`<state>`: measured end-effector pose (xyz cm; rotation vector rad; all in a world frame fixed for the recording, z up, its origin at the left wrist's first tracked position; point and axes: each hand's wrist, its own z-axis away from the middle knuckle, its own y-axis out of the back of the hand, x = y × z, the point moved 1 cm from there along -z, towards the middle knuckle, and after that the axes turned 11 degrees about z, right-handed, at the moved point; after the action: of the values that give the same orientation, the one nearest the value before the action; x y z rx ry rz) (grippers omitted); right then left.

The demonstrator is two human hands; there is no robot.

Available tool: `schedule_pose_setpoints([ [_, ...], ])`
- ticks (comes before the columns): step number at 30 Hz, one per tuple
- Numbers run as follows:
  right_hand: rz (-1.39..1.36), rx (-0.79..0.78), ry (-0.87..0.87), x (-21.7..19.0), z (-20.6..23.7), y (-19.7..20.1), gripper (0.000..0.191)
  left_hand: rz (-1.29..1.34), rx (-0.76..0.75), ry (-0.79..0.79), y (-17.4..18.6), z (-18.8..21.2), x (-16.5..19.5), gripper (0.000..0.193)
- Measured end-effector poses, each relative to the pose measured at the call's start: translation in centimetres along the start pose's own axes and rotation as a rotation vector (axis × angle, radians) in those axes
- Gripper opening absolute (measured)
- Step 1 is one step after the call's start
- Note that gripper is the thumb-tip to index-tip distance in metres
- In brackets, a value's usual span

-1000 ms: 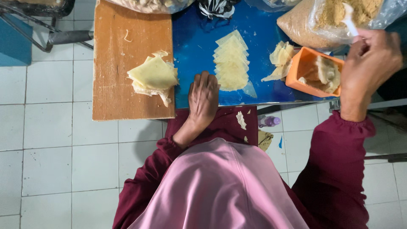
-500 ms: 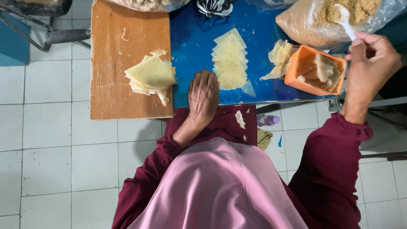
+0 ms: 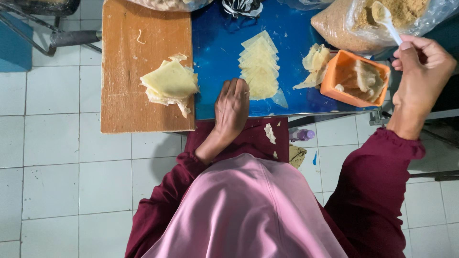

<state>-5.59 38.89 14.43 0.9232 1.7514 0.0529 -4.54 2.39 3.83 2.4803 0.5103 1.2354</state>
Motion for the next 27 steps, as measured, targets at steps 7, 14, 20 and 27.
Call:
schedule_pose_setpoints([
  [7, -0.250, -0.226, -0.033, -2.0, 4.3, -2.8, 0.016, 0.096, 0.038, 0.032, -0.2, 0.0, -0.1, 0.024],
  [14, -0.178, -0.563, -0.117, -1.8, 10.7, -9.8, 0.022, 0.222, 0.025, 0.086, -0.1, 0.0, -0.3, 0.031],
  [20, 0.310, -0.367, 0.380, -3.9, 12.3, -10.8, 0.013, 0.351, -0.001, 0.203, 0.1, -0.5, -0.5, 0.032],
  [27, 0.561, -0.219, 0.775, -4.3, 11.9, -9.5, 0.019, 0.379, -0.024, 0.194, -0.2, -1.0, -0.7, 0.033],
])
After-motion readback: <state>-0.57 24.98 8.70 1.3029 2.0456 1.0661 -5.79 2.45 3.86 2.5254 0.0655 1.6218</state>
